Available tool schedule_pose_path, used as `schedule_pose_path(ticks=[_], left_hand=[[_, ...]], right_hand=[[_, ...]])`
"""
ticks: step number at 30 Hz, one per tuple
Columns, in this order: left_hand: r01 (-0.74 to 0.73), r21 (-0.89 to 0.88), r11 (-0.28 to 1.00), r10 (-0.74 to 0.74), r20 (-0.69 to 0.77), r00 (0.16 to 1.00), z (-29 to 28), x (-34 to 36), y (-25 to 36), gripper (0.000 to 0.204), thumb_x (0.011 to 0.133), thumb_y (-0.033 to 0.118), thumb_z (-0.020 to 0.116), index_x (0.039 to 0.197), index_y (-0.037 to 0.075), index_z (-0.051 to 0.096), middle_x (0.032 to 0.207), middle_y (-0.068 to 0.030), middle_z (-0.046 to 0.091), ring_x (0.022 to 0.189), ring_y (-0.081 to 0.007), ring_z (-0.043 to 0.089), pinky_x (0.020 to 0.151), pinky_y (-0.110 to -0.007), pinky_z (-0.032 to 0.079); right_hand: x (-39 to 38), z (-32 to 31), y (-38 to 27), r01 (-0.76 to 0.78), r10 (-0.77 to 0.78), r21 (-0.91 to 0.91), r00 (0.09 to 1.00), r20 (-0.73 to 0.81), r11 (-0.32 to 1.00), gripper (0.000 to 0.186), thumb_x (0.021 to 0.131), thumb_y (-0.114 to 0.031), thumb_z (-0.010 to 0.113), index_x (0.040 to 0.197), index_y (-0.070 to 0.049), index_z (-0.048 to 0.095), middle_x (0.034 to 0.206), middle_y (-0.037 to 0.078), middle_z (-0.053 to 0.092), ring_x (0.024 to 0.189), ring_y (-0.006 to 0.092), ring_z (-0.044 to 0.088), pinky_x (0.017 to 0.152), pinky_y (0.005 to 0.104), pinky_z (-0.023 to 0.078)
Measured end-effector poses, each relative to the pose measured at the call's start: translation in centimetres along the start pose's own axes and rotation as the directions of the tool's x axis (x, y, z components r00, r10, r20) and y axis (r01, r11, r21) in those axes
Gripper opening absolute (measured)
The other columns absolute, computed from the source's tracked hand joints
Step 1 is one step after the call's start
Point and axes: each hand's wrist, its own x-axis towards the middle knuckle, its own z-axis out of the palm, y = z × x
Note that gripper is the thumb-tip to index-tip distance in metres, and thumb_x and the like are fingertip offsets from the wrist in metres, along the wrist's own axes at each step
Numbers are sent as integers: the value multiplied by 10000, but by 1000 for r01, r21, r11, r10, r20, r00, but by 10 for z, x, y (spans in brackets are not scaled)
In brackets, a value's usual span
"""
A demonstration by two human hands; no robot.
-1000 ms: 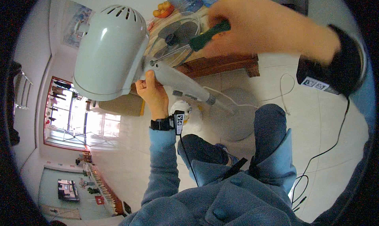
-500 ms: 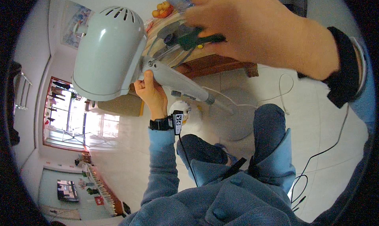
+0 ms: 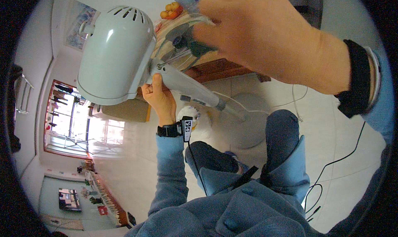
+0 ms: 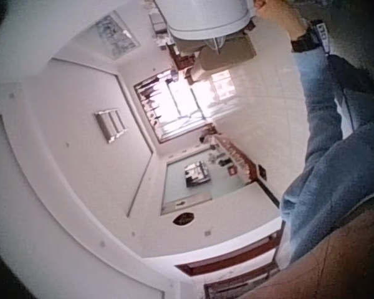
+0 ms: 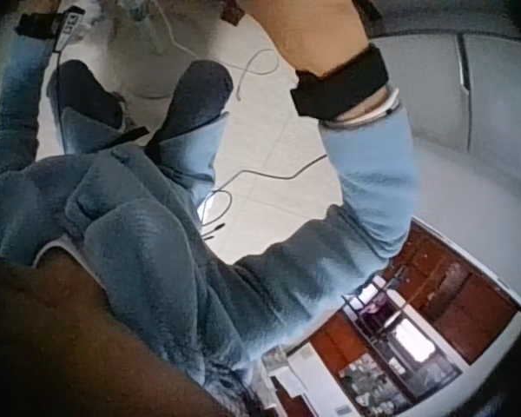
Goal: The person uses a screwdriver to remove screws from a standing fan's motor housing. They detach the housing, inspect the internal components, and then reattach the housing, securing it with the same screws.
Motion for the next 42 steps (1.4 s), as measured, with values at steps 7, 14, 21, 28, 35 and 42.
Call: schedule_pose_path(ticks=[7, 14, 21, 28, 35, 42], left_hand=[[81, 42, 996, -83, 50, 995, -5, 0, 6, 247, 838, 39, 690, 813, 69, 446, 795, -5, 546, 760, -113, 560, 749, -270, 490], [23, 1, 1000, -23, 70, 997, -10, 2, -3, 192, 845, 42, 683, 926, 35, 509, 795, 3, 542, 720, -93, 519, 696, -245, 463], [32, 12, 999, -32, 35, 999, -3, 1, 4, 196, 838, 32, 686, 917, 45, 507, 705, 38, 478, 643, -68, 485, 623, -232, 453], [40, 35, 999, -40, 7, 999, -3, -1, 3, 213, 821, 4, 688, 889, 56, 493, 706, 40, 491, 639, -59, 471, 604, -223, 427], [35, 26, 999, -36, 54, 998, -2, -3, 7, 203, 817, 14, 693, 860, 59, 500, 739, 23, 525, 653, -66, 477, 592, -232, 412], [84, 7, 996, -84, 3, 996, 13, -9, 16, 201, 809, 19, 710, 693, 55, 550, 632, 39, 517, 565, -47, 430, 560, -220, 371]], right_hand=[[8, -9, -4, -192, 146, 167, 956, 253, 967, 266, 895, -274, 602, 979, -22, 620, 693, 120, 605, 519, 167, 561, 473, 292, 451], [9, 5, 2, 185, -287, -396, 933, -218, 900, 290, 883, -327, 611, 973, -52, 629, 691, 113, 629, 522, 190, 595, 471, 300, 477], [15, -7, -1, -338, 278, 289, 933, 230, 895, 320, 900, -377, 581, 943, -63, 624, 723, 91, 652, 511, 158, 596, 443, 286, 475], [17, -12, 5, 273, -430, -579, 890, -152, 768, 299, 793, -316, 687, 926, -57, 620, 715, 85, 637, 669, 237, 642, 598, 287, 515], [22, -17, 7, -232, 213, 143, 968, 133, 962, 308, 826, -329, 682, 939, -53, 604, 784, 89, 624, 574, 158, 591, 501, 298, 472], [14, -14, 3, -324, 252, 102, 867, 430, 940, 323, 852, -374, 643, 917, -58, 615, 727, 91, 640, 602, 160, 604, 511, 262, 467]])
